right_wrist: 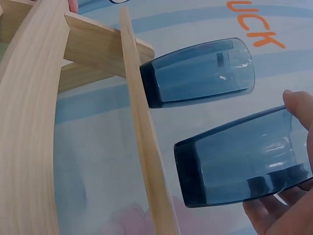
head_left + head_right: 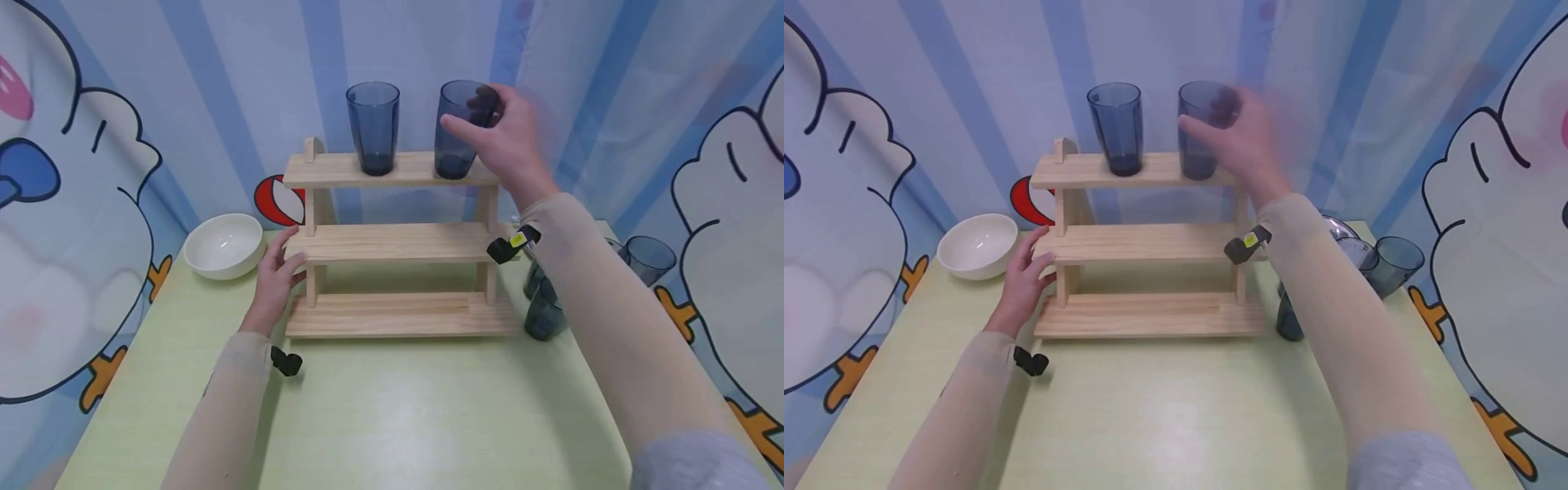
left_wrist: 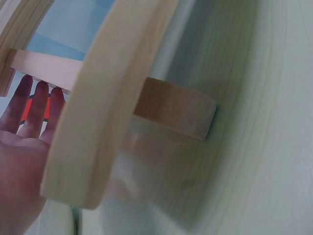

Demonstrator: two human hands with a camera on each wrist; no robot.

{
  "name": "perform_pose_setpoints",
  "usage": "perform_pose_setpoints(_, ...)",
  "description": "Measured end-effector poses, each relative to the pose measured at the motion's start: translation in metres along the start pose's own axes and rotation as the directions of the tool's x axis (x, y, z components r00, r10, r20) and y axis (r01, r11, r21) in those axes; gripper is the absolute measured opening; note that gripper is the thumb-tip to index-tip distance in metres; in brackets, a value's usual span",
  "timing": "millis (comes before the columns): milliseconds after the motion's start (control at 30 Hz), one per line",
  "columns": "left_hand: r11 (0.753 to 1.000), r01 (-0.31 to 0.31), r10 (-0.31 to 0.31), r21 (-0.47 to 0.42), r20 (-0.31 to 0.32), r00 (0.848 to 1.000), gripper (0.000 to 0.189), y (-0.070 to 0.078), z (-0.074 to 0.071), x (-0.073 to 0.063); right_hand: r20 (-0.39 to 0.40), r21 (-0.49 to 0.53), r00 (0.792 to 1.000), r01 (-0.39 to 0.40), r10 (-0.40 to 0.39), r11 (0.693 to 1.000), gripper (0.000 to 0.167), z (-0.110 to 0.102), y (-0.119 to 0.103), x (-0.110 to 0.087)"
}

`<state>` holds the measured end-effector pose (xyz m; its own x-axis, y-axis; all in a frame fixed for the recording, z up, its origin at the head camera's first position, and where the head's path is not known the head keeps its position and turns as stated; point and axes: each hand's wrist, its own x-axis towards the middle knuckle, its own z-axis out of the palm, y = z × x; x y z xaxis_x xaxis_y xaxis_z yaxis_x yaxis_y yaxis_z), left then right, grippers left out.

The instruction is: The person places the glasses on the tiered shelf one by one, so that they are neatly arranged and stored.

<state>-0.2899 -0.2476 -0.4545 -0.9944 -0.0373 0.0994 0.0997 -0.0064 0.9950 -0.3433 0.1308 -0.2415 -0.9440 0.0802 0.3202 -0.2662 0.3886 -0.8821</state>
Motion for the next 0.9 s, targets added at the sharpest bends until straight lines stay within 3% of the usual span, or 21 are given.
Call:
perform_pose_setpoints(400, 1.0, -0.011, 0.011, -0.017, -0.004, 1.0, 0.055, -0.002, 0.0, 0.0, 0.06, 0.035, 0.998, -0.031, 0.029, 0.999, 0.082, 0.027, -0.008, 0.014)
perform_pose_setpoints(900, 1.0, -0.019, 0.019, 0.001, 0.001, 1.0, 0.057, -0.002, 0.003, -0.003, 0.108, -0.031, 0.993, -0.054, 0.057, 0.998, 0.083, 0.03, -0.005, 0.02)
